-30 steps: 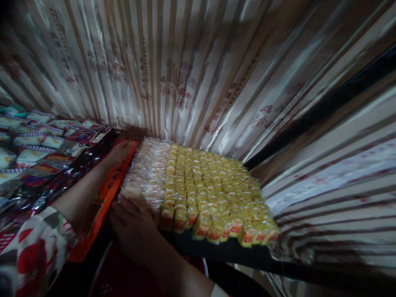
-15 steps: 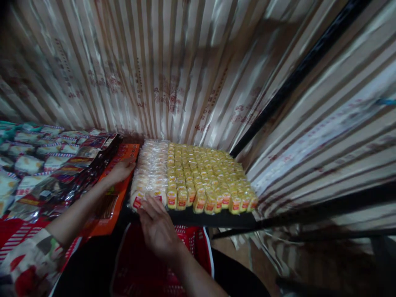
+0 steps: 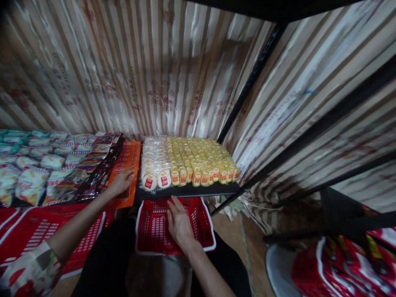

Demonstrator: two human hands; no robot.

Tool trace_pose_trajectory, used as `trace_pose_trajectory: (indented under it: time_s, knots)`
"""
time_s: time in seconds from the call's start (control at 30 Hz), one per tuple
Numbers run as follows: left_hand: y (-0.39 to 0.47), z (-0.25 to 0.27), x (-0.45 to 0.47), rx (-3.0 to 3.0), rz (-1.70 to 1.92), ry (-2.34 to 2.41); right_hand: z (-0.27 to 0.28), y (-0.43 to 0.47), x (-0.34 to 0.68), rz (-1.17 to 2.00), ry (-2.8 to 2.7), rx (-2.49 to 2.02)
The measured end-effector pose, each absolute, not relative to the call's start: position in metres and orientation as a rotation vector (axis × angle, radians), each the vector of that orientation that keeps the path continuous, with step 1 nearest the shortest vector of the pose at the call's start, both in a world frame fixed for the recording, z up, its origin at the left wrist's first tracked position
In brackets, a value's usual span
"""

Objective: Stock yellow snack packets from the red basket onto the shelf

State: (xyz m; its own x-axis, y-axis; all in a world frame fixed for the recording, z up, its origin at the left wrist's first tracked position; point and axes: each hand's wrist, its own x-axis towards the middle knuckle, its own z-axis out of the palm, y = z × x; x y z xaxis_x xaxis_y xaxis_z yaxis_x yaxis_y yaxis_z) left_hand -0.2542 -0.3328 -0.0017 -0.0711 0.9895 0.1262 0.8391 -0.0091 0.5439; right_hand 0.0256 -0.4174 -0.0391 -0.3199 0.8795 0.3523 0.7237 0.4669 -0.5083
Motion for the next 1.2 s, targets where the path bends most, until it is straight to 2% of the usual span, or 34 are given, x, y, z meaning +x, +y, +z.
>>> trace_pose_trajectory:
  time_s: [0.33, 0.77, 1.07, 1.2]
  knots:
    - [-0.363, -0.017, -0.267, 1.909, 0.609, 2.058, -0.024, -0.455, 0.004, 0.425, -2.057, -1.383]
    - [-0.355, -0.040, -0.289, 2.067, 0.729, 2.033, -0.008, -0.424, -0.050, 0.457, -2.103, -1.329]
    - [-0.350, -0.047, -0.280, 2.062, 0.787, 2.161, 0.005, -0.348, -0.135, 0.411, -2.287, -1.004]
    - [-0.352, -0.054, -0.272, 2.061, 0.761, 2.189, 0.004, -0.298, -0.192, 0.357, -2.490, -1.089]
